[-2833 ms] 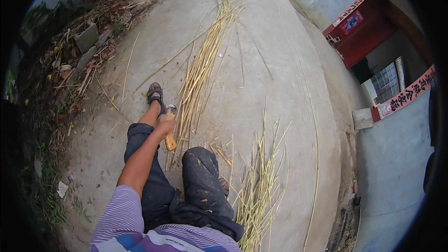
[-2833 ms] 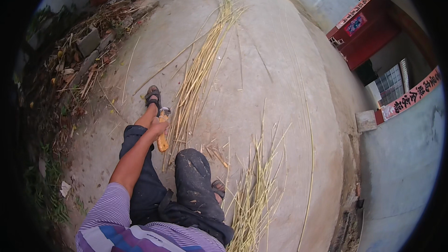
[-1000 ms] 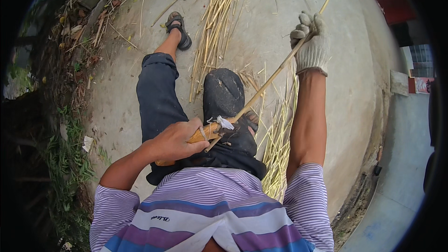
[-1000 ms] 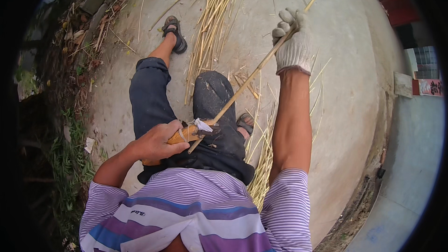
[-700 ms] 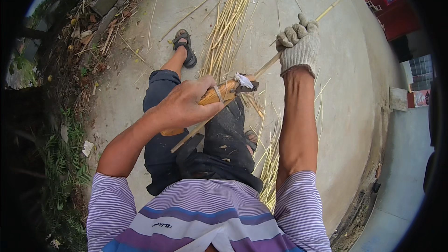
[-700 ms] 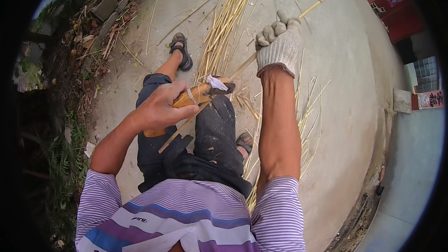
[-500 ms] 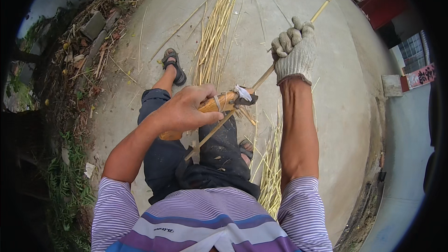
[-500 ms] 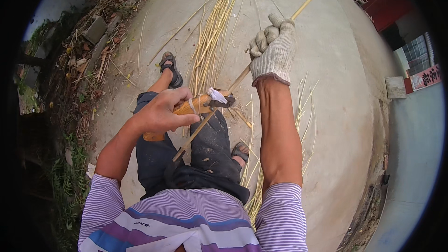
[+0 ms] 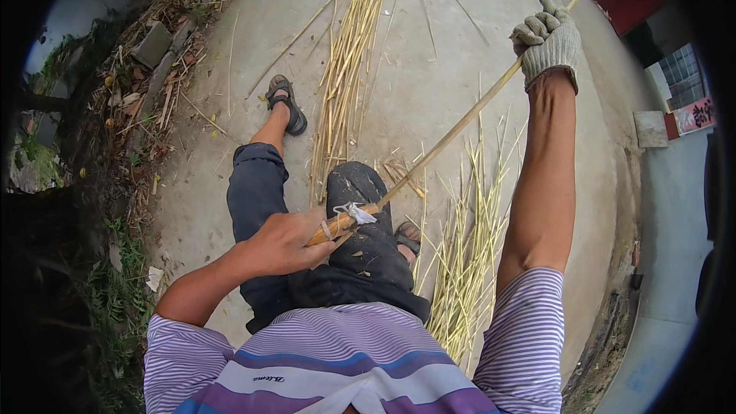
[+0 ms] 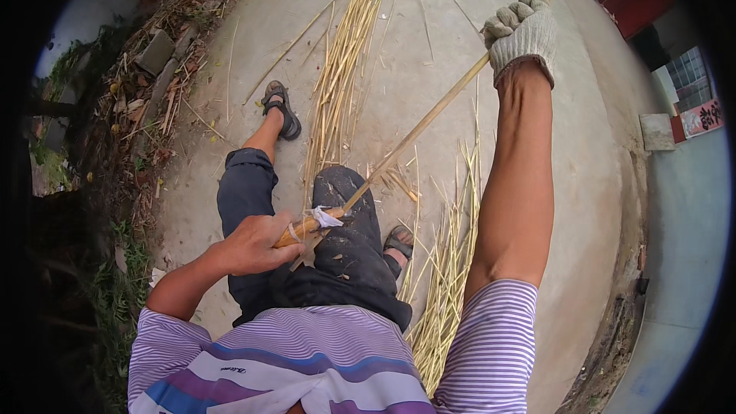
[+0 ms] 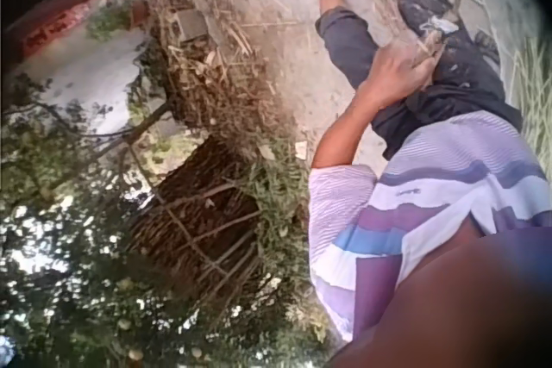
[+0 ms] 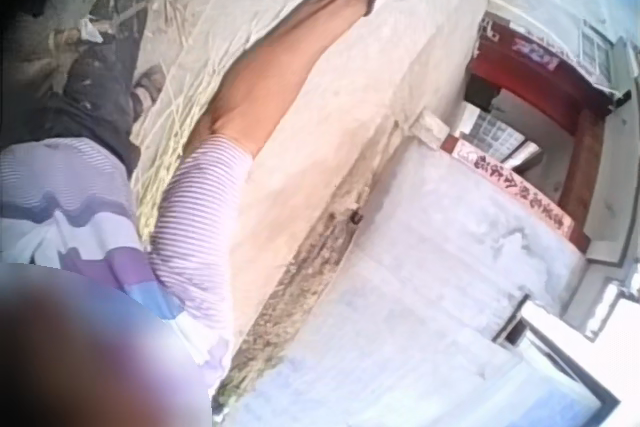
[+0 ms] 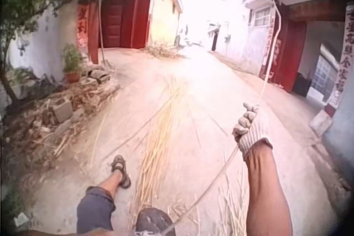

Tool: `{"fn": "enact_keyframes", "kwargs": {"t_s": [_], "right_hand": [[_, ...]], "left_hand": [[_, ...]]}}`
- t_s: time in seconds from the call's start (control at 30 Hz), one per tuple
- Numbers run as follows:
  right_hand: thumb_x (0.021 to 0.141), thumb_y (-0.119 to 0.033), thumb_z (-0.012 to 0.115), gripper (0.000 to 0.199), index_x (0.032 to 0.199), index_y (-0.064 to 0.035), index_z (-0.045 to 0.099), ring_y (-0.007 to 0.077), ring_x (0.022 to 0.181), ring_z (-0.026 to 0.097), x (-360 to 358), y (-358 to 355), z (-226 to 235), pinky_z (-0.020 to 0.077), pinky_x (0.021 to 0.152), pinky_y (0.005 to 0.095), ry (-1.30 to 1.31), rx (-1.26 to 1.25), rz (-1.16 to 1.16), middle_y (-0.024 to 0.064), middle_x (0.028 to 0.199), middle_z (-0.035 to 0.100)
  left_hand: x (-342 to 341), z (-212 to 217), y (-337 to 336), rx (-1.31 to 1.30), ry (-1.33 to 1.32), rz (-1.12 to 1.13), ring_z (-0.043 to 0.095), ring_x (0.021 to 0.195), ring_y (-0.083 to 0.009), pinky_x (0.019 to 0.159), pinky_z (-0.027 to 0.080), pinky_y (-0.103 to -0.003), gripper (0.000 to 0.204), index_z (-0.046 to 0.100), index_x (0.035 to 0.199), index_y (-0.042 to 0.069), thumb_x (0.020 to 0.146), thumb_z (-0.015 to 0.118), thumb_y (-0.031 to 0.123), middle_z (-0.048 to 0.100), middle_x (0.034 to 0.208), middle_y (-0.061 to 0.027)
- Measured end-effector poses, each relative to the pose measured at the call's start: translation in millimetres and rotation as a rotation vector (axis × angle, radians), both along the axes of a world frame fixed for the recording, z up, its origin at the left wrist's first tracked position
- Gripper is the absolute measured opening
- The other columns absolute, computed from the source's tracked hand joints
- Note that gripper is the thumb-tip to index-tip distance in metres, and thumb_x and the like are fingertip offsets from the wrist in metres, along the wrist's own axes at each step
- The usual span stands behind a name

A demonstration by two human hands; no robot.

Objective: The person sits on a concrete surface and uses a knife to peel the outer layer off long bamboo sticks. They hold each stick with a gloved hand and scrape the blade along its length, dropping the finished sticks to the ground.

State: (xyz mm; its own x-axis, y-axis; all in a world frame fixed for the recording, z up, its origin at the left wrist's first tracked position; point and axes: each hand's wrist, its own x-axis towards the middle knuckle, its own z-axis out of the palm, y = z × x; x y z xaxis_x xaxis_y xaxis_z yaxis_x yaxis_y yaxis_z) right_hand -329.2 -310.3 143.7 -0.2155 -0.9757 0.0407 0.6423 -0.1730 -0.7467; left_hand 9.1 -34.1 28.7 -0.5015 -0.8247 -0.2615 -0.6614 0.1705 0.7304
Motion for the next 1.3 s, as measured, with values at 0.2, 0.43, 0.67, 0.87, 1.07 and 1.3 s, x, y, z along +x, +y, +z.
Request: {"fn": "enact_keyframes", "kwargs": {"t_s": [0.2,0.43,0.67,0.87,1.07,1.3], "right_hand": [[0.106,-0.026,0.041,0.032,0.122,-0.0016,0.055,0.0096,0.046,0.028,68.2,29.2,-4.8,0.0319,0.039,0.0255,-0.017,0.037,-0.015,-0.0031,0.062,0.034],[0.105,-0.028,0.046,0.042,0.127,0.0069,0.051,0.0137,0.064,0.057,52.6,50.8,16.1,0.0531,0.063,0.0286,0.447,-0.150,-0.123,0.0056,0.081,0.059],[0.107,-0.029,0.045,0.037,0.126,-0.0001,0.056,0.0164,0.073,0.067,100.1,165.4,-67.0,0.0556,0.069,0.0310,0.731,0.041,0.091,0.0096,0.089,0.066],[0.103,-0.022,0.047,0.023,0.107,-0.0076,0.065,0.0353,0.078,0.068,65.6,195.8,-102.9,0.0540,0.069,0.0440,1.339,-0.033,-0.038,0.0166,0.090,0.067],[0.103,-0.023,0.050,0.024,0.098,-0.0061,0.067,0.0336,0.067,0.068,-16.3,358.4,-144.7,0.0545,0.062,0.0415,1.535,0.229,0.213,0.0157,0.081,0.067],[0.101,-0.031,0.050,0.034,0.117,-0.0041,0.064,0.0208,0.062,0.067,-20.4,391.7,-144.4,0.0530,0.060,0.0346,1.142,0.699,0.473,0.0111,0.073,0.065]], "left_hand": [[-28.9,50.9,-81.1,-0.364,0.083,0.125,0.066,0.073,-0.0361,0.066,0.048,-0.044,0.036,0.056,0.097,-0.002,0.084,0.072,0.028,0.062,0.075,-0.0192],[-39.5,119.1,-132.7,0.019,0.352,0.208,0.055,0.050,-0.0090,0.047,0.046,-0.028,0.028,0.057,0.095,0.002,0.090,0.073,0.024,0.058,0.069,-0.0026],[-83.6,107.4,-164.7,0.013,0.666,0.260,0.055,0.051,-0.0075,0.044,0.044,-0.024,0.029,0.056,0.099,0.001,0.092,0.073,0.023,0.058,0.069,-0.0016],[-97.5,92.1,-182.6,0.107,0.923,0.509,0.054,0.049,-0.0087,0.044,0.044,-0.024,0.024,0.058,0.095,0.003,0.091,0.074,0.021,0.059,0.069,-0.0019],[-77.4,37.2,-221.1,0.212,0.769,0.526,0.054,0.049,-0.0084,0.045,0.044,-0.023,0.023,0.057,0.092,0.004,0.093,0.072,0.021,0.059,0.070,-0.0015],[-114.8,-30.7,-204.4,0.289,0.789,0.589,0.054,0.051,-0.0084,0.044,0.044,-0.024,0.019,0.057,0.097,0.006,0.097,0.066,0.022,0.057,0.071,0.0004]]}}
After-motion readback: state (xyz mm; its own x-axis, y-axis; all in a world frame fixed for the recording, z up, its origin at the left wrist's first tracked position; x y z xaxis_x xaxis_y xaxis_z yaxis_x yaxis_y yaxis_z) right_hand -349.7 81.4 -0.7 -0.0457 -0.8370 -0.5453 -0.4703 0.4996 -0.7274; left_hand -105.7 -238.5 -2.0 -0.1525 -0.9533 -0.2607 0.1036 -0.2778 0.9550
